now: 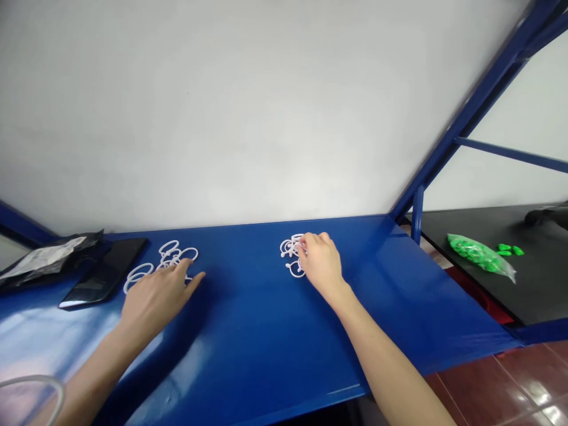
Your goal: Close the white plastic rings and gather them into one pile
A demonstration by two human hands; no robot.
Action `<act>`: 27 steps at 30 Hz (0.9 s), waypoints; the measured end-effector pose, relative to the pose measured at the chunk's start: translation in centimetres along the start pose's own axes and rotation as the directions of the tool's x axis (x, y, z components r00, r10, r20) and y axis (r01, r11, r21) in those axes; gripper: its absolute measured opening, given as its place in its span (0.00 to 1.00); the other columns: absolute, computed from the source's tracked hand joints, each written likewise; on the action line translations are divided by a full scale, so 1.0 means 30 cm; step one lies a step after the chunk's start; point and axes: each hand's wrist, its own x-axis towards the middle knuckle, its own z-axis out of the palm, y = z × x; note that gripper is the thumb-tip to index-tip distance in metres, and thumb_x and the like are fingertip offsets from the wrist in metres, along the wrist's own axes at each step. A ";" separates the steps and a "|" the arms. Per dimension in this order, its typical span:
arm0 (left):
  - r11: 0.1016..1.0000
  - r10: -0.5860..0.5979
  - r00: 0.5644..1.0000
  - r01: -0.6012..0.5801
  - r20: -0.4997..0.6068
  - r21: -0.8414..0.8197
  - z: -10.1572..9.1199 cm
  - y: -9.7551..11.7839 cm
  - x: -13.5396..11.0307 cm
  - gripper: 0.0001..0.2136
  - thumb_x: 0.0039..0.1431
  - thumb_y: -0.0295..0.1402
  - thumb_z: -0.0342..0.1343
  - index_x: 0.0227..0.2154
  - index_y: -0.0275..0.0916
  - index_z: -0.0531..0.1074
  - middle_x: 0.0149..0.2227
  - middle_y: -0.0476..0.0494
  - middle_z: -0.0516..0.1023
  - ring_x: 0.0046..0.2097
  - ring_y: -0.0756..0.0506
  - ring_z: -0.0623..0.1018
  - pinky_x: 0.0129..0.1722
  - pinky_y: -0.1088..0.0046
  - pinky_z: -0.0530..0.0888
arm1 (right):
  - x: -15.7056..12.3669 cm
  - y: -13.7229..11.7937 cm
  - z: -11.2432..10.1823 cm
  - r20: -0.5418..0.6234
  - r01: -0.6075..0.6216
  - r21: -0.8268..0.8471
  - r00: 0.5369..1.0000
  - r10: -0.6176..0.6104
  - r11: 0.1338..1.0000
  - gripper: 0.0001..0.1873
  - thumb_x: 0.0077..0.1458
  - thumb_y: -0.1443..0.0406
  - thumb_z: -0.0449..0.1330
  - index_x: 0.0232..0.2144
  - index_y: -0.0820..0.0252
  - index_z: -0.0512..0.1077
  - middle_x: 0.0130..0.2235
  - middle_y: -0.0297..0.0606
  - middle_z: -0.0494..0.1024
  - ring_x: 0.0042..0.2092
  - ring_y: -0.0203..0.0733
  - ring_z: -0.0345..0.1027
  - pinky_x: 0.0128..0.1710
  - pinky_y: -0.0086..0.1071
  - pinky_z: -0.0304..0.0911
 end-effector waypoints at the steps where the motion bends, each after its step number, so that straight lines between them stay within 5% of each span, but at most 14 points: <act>1: 1.000 0.007 0.998 -0.009 0.063 0.027 0.004 -0.014 0.001 0.16 0.69 0.41 0.48 0.49 0.36 0.75 0.35 0.35 0.83 0.38 0.32 0.82 0.35 0.60 0.74 | 0.016 0.027 -0.011 -0.004 -0.052 -0.020 0.999 0.052 0.998 0.02 0.63 0.65 0.63 0.39 0.56 0.76 0.38 0.39 0.83 0.47 0.51 0.71 0.41 0.37 0.65; 7: 0.984 0.174 0.979 -0.169 0.101 -0.055 0.037 -0.008 -0.010 0.15 0.68 0.31 0.46 0.51 0.38 0.73 0.39 0.36 0.83 0.41 0.35 0.82 0.39 0.61 0.73 | 0.051 0.088 -0.035 0.007 -0.185 -0.017 0.983 0.185 0.983 0.10 0.67 0.60 0.57 0.36 0.55 0.77 0.33 0.36 0.83 0.38 0.47 0.76 0.33 0.34 0.61; 13: 0.958 0.264 0.964 -0.261 0.013 -0.121 0.056 0.007 -0.019 0.16 0.67 0.28 0.44 0.48 0.41 0.75 0.37 0.39 0.82 0.42 0.34 0.80 0.41 0.57 0.71 | 0.035 0.048 -0.036 -0.048 -0.147 0.027 0.988 0.148 0.989 0.09 0.67 0.60 0.57 0.39 0.55 0.77 0.37 0.37 0.84 0.44 0.47 0.76 0.39 0.35 0.64; 19: 0.958 0.165 0.983 -0.178 -0.074 -0.224 0.024 0.001 -0.001 0.15 0.63 0.30 0.47 0.47 0.38 0.75 0.36 0.41 0.81 0.43 0.35 0.78 0.44 0.57 0.71 | -0.041 -0.051 0.042 -0.034 0.163 0.177 0.987 -0.160 0.971 0.08 0.66 0.64 0.58 0.37 0.56 0.78 0.37 0.40 0.82 0.43 0.48 0.73 0.45 0.40 0.67; 23: 0.916 0.033 0.999 -0.041 -0.026 -0.398 0.000 -0.002 0.017 0.14 0.58 0.34 0.48 0.44 0.38 0.74 0.33 0.43 0.77 0.41 0.38 0.77 0.42 0.62 0.73 | -0.109 -0.137 0.094 0.063 0.366 0.332 0.911 -0.408 0.869 0.06 0.65 0.66 0.61 0.41 0.57 0.79 0.39 0.39 0.83 0.44 0.47 0.72 0.48 0.41 0.69; 27: 0.857 -0.071 0.997 0.076 0.030 -0.510 -0.023 0.003 0.027 0.13 0.56 0.37 0.47 0.40 0.40 0.73 0.31 0.46 0.75 0.34 0.41 0.76 0.36 0.65 0.72 | -0.145 -0.175 0.108 0.114 0.442 0.407 0.844 -0.524 0.799 0.08 0.65 0.66 0.62 0.46 0.59 0.78 0.41 0.38 0.84 0.47 0.47 0.71 0.48 0.41 0.70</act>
